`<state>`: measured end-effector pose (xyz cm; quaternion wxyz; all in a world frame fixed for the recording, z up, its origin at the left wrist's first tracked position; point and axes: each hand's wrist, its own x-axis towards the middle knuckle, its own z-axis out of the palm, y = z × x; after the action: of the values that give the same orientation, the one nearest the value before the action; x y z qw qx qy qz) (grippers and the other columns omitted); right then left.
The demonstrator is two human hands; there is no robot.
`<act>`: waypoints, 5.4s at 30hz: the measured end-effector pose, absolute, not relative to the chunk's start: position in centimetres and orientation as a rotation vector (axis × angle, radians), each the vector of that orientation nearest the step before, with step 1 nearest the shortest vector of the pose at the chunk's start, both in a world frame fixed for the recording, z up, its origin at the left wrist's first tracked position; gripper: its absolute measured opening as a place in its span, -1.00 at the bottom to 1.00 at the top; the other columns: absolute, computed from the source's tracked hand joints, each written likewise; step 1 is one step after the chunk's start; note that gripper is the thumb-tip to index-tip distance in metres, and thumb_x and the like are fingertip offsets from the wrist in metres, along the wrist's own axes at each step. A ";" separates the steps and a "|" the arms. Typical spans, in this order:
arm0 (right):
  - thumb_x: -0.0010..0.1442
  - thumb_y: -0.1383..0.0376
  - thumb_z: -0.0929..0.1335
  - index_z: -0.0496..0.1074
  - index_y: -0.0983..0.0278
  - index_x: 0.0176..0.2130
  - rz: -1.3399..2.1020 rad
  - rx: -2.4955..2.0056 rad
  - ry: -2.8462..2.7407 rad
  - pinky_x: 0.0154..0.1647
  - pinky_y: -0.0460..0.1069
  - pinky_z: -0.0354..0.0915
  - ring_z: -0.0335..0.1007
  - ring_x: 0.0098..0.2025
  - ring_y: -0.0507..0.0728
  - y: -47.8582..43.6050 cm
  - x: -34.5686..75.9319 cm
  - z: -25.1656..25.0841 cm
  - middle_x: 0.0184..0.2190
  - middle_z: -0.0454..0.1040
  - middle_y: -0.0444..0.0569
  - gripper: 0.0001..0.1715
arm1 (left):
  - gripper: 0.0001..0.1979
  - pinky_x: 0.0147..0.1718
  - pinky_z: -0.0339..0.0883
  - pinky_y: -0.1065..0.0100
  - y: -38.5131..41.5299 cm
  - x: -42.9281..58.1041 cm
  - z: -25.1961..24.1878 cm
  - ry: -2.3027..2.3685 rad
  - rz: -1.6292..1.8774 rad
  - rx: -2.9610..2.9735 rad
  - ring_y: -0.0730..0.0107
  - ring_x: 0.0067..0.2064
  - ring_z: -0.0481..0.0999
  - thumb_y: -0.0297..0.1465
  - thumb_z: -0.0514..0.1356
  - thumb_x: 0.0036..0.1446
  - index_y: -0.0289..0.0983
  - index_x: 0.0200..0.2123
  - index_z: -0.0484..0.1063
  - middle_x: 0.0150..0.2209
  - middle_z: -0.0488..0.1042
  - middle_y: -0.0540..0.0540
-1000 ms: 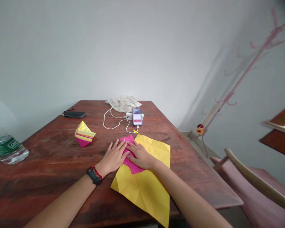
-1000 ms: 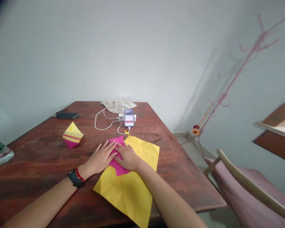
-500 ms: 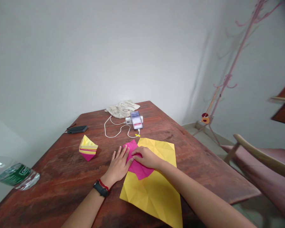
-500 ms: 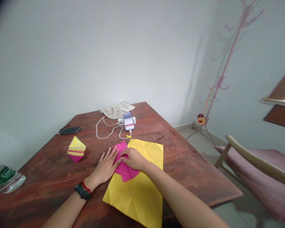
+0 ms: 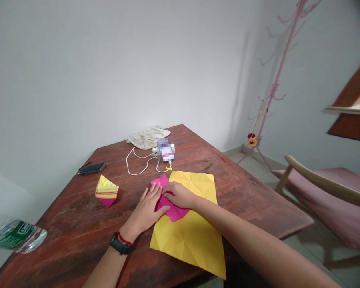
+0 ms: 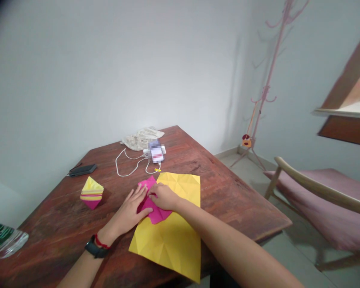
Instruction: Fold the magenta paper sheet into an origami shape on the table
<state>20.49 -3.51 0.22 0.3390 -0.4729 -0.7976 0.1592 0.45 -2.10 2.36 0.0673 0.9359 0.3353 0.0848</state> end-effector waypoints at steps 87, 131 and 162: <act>0.06 0.09 0.48 0.55 0.30 -0.26 1.243 -1.053 -1.570 -0.33 -0.03 0.39 0.49 -0.34 0.13 -4.4 20.8 2.8 -0.31 0.59 -0.03 -0.66 | -0.56 -0.09 0.36 0.32 -0.4 0.2 3.7 0.881 1.238 1.164 0.27 -0.13 0.54 -0.19 0.46 -0.14 -0.33 -0.20 0.60 -0.19 0.61 -0.15; 0.12 -0.01 0.43 0.50 0.28 -0.35 1.372 -0.946 -1.427 -0.20 -0.04 0.30 0.41 -0.23 0.10 -4.8 20.8 3.5 -0.29 0.51 -0.05 -0.61 | -0.56 -0.18 0.41 0.27 -1.8 0.8 2.9 0.754 0.800 1.201 0.19 -0.23 0.60 -0.19 0.44 -0.03 -0.37 -0.14 0.58 -0.25 0.63 -0.22; 0.10 -0.05 0.42 0.33 0.28 -0.49 1.080 -0.991 -1.309 -0.48 -0.08 0.10 0.16 -0.51 0.00 -4.5 19.4 2.8 -0.56 0.29 -0.19 -0.53 | -0.64 -0.46 0.22 0.43 -2.7 1.0 2.9 0.757 0.480 1.621 0.34 -0.44 0.43 -0.12 0.34 0.05 -0.36 -0.38 0.59 -0.40 0.58 -0.11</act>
<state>19.43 -4.54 2.84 0.5548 -0.4195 -0.5541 0.4573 0.98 -2.72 2.91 0.6007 0.6996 0.3265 0.2073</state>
